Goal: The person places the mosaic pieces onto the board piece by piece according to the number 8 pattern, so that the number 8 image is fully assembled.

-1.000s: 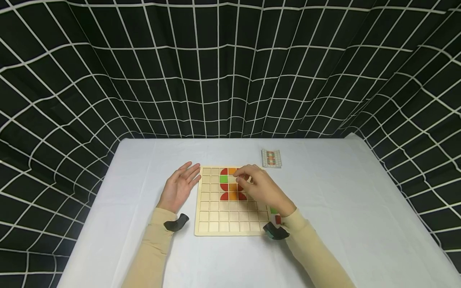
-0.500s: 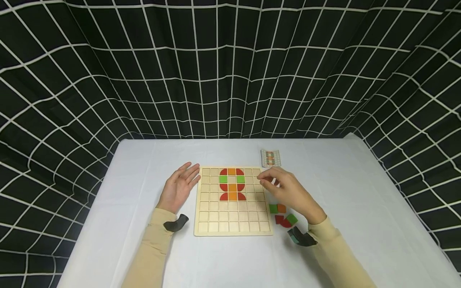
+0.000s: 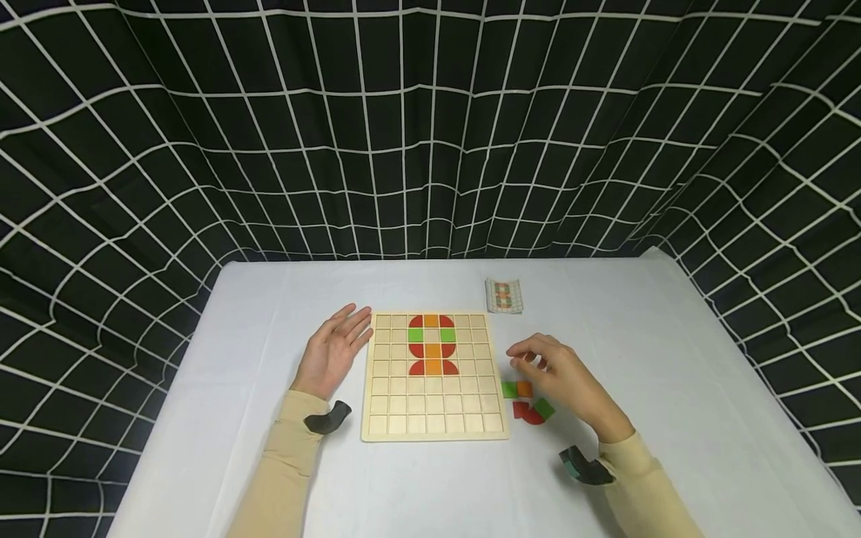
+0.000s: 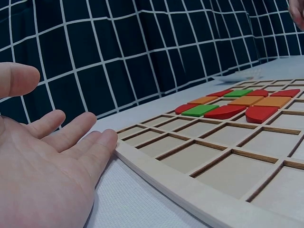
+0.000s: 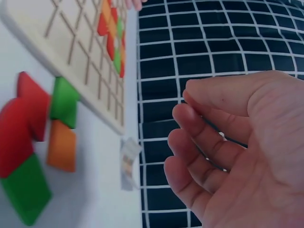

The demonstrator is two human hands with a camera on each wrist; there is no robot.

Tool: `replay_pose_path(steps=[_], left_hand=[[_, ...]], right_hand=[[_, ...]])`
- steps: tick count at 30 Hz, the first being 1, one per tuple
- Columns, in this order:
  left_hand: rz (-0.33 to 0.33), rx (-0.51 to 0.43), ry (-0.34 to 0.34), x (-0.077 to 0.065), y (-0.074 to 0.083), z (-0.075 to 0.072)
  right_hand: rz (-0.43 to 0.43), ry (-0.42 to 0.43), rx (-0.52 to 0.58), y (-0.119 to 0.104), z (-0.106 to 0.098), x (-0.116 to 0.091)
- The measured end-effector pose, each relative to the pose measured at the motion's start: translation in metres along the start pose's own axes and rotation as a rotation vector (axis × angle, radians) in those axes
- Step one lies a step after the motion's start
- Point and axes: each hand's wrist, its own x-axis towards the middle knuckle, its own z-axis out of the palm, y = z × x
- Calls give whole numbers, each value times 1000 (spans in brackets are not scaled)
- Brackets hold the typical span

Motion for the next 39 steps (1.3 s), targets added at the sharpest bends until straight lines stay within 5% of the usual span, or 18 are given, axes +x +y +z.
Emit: replay_pose_path(steps=[14,39], left_hand=[[2,4,-6,0,-1,2],[-6,-13,3,1,-1,0]], right_hand=[[36,-115,-83,20,18,-12],[28,-133,-207,24,28,-13]])
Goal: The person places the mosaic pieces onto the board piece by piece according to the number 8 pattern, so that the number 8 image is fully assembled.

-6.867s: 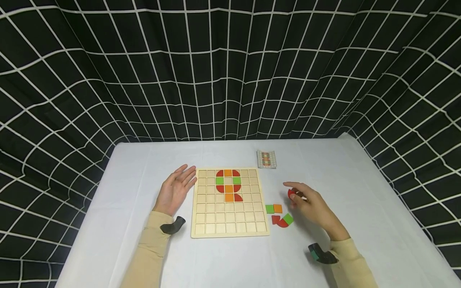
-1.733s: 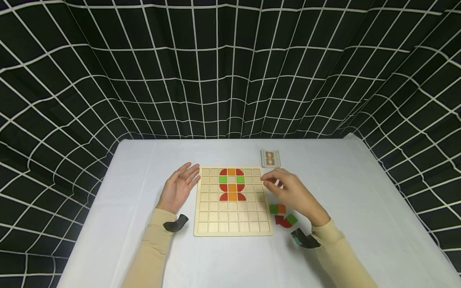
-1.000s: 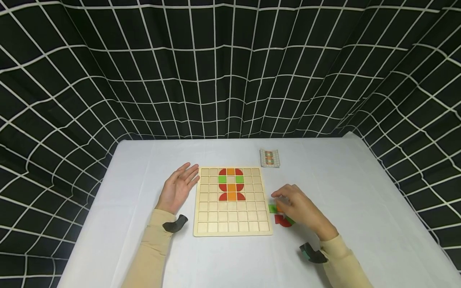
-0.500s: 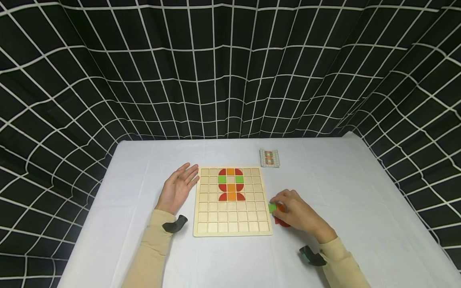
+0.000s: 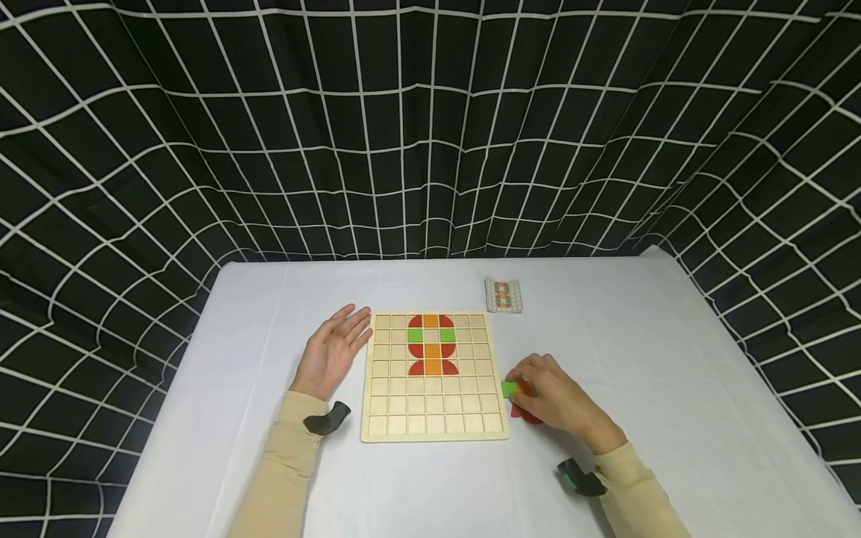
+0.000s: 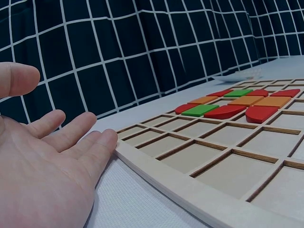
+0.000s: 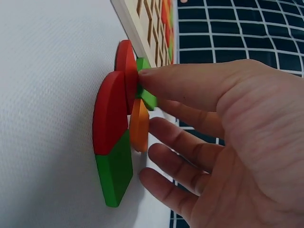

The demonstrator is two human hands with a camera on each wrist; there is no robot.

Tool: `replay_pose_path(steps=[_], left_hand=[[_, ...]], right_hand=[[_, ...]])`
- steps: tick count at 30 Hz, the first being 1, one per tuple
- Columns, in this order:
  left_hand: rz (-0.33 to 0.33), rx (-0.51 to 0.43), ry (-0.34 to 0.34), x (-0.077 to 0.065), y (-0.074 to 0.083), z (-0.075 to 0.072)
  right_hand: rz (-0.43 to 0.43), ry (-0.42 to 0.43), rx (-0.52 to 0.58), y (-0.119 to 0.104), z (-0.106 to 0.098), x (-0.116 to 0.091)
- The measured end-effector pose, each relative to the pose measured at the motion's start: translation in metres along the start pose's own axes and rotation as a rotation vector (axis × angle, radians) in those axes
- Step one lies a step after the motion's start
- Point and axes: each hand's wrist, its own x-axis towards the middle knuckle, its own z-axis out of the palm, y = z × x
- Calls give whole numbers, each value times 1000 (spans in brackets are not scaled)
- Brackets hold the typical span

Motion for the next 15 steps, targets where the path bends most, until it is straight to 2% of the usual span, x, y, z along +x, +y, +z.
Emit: replay_pose_path(steps=[6,15], left_hand=[[3,-7,0,-1,0,0],[2,-19,0,-1,1,1]], right_hand=[[21,-17,92,3,-3,2],[2,-21,206,11,-12,4]])
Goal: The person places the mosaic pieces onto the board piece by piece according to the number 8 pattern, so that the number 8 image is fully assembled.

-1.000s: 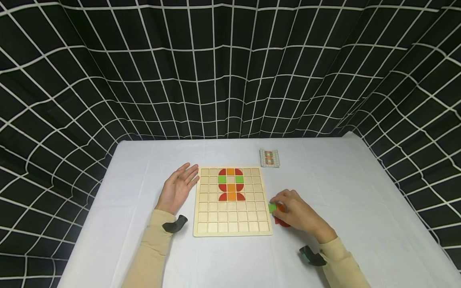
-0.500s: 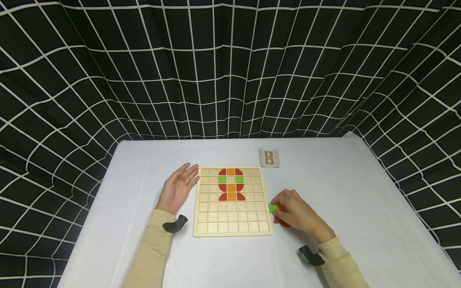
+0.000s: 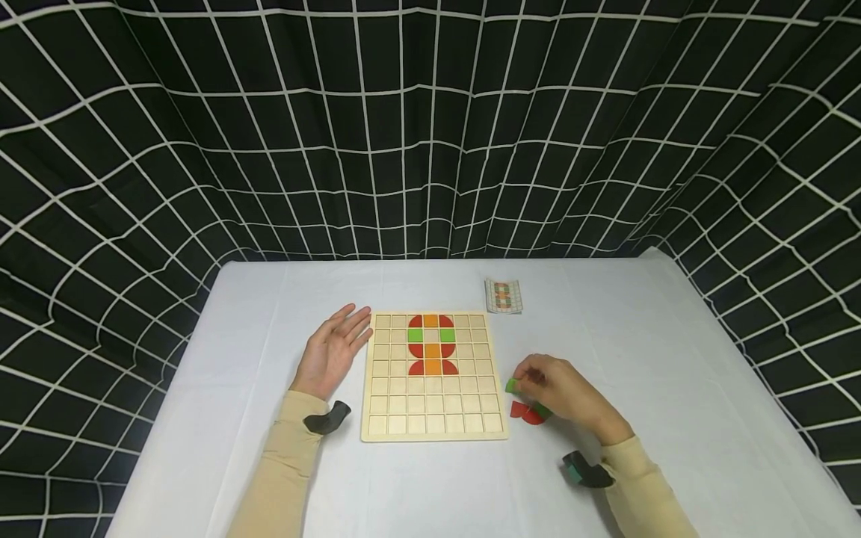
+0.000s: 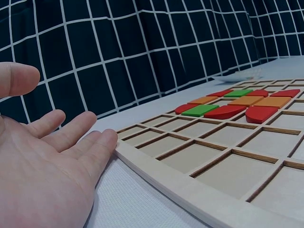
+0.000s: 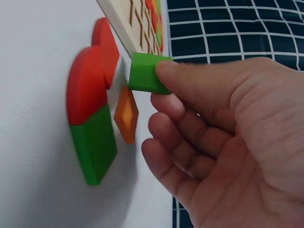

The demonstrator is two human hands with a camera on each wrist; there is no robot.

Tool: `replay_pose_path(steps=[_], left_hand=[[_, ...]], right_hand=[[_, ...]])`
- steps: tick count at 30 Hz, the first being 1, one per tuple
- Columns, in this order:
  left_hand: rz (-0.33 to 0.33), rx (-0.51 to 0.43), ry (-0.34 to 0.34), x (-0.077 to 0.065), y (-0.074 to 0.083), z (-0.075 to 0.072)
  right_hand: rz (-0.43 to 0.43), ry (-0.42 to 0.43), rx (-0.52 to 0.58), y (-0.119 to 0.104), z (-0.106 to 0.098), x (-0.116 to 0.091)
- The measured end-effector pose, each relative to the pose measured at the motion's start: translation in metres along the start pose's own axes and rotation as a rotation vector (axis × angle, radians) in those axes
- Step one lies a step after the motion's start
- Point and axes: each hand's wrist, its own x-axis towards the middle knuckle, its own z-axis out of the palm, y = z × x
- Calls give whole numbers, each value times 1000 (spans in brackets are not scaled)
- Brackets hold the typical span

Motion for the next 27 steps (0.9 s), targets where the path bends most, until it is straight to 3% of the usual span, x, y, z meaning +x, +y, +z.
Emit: replay_pose_path(steps=[13,27], left_hand=[[1,-2,10,0,0,0],[6,20,8,-1,0,1]], right_hand=[[-76,126,-2,-20,-15,15],[-126,125,50,-53,-9,36]])
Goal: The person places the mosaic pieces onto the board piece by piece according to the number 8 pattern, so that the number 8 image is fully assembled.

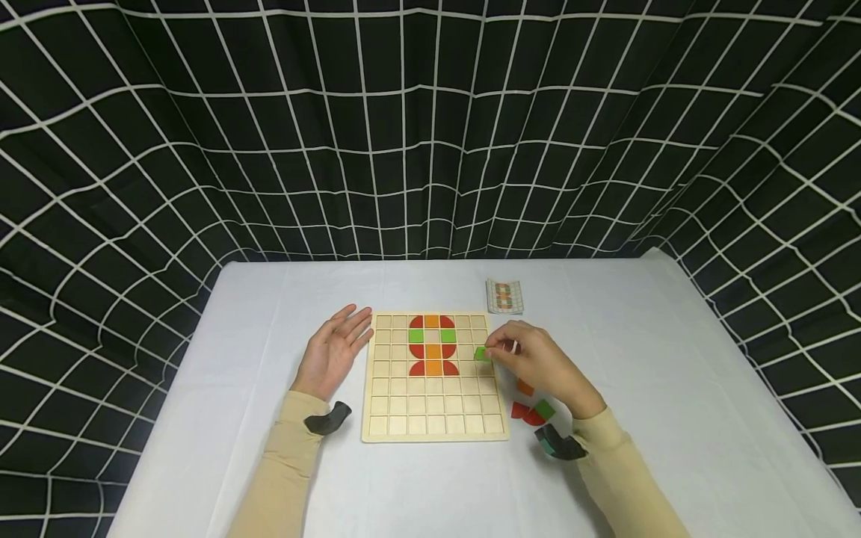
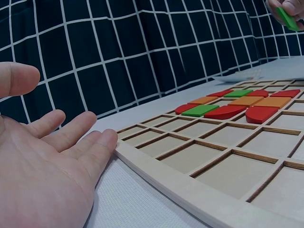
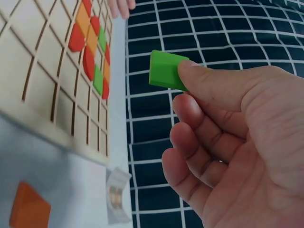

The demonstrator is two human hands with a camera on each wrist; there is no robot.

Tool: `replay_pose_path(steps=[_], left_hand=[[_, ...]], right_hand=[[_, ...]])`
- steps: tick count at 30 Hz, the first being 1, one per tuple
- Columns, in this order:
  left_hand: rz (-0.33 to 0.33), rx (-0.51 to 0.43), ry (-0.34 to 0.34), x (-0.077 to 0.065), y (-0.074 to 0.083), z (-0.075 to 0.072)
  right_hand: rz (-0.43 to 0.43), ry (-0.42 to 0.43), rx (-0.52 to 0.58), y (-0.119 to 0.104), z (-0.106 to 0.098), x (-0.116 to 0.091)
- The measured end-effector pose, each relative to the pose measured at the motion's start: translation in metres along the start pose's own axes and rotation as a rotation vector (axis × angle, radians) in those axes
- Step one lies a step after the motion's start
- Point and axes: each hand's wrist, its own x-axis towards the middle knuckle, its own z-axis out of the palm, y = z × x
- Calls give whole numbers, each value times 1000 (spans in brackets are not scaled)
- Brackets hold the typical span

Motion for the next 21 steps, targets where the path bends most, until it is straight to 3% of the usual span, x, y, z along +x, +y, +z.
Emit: replay_pose_path(steps=[11,21], left_hand=[[-4,0,2,1,0,0],[-4,-8,10,0,0,0]], right_hand=[[-75,-32,14,-8,12,9],[-79,-63,5,-8,28,10]])
